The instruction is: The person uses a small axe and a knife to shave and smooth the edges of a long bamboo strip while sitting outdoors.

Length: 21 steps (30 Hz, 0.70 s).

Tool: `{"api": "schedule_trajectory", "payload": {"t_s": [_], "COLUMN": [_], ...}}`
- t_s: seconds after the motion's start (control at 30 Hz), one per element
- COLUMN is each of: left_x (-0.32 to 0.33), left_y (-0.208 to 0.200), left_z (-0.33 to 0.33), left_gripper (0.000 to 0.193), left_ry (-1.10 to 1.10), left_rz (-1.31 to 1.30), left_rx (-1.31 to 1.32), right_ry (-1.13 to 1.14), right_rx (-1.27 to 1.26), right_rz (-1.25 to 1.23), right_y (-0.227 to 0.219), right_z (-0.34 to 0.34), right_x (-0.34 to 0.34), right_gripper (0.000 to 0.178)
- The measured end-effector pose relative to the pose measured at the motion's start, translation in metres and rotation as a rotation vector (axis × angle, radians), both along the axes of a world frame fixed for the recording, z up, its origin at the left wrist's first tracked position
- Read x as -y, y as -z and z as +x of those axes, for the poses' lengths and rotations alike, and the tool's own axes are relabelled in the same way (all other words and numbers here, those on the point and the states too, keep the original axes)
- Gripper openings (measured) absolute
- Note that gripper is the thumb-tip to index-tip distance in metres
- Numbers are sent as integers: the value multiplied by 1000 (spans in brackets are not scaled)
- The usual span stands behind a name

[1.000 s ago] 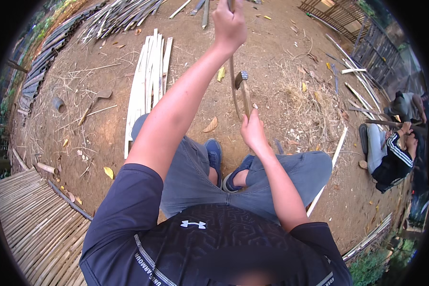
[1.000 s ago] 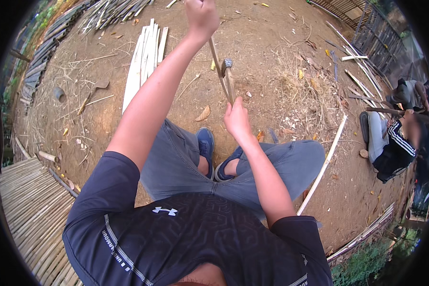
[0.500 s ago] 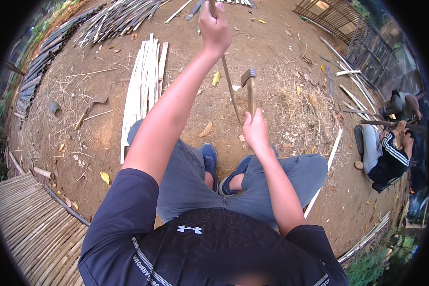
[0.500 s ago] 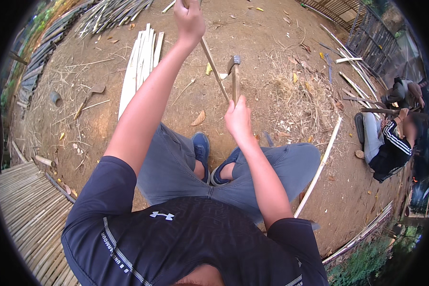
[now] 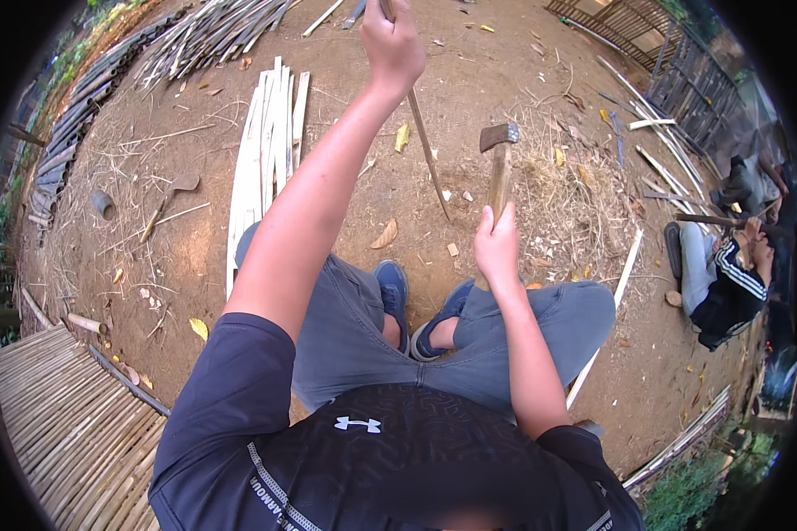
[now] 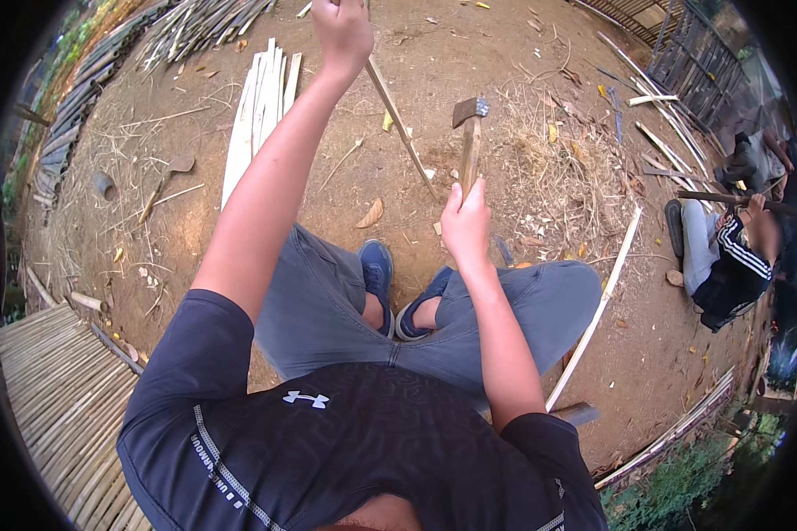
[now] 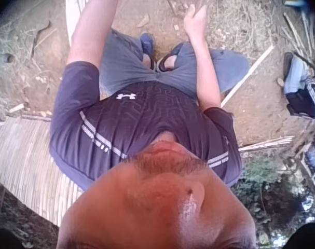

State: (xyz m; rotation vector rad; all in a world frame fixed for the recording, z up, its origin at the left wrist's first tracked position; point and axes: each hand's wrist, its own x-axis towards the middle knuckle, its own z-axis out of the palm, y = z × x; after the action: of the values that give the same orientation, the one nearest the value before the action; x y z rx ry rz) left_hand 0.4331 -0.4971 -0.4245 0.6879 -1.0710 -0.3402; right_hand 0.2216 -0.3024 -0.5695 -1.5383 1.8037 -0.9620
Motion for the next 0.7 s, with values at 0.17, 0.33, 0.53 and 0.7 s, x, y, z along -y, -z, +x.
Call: {"api": "schedule_trajectory", "payload": {"t_s": [0.17,0.33,0.53,0.7], "left_x": [3,-4,-4,-16], "left_y": [-6,-7,9,20], "left_z": [-2,-3,0,9], "left_gripper": [31,31,29,27], "left_ry": [-40,-77,-185,-216], "left_rz": [-57,-43,38,89], "left_rx": [-4,27,60,25], "right_ry": [-54,-24,-69,30], "right_rx": [277,245,-91,100], "right_rz": [-141,-250,-150,-220], "right_y": [-64,-64,-5,-99], "right_z": [9,34,35,28], "right_x": [13,1,12,11], "right_gripper": [23,22,20,20]}}
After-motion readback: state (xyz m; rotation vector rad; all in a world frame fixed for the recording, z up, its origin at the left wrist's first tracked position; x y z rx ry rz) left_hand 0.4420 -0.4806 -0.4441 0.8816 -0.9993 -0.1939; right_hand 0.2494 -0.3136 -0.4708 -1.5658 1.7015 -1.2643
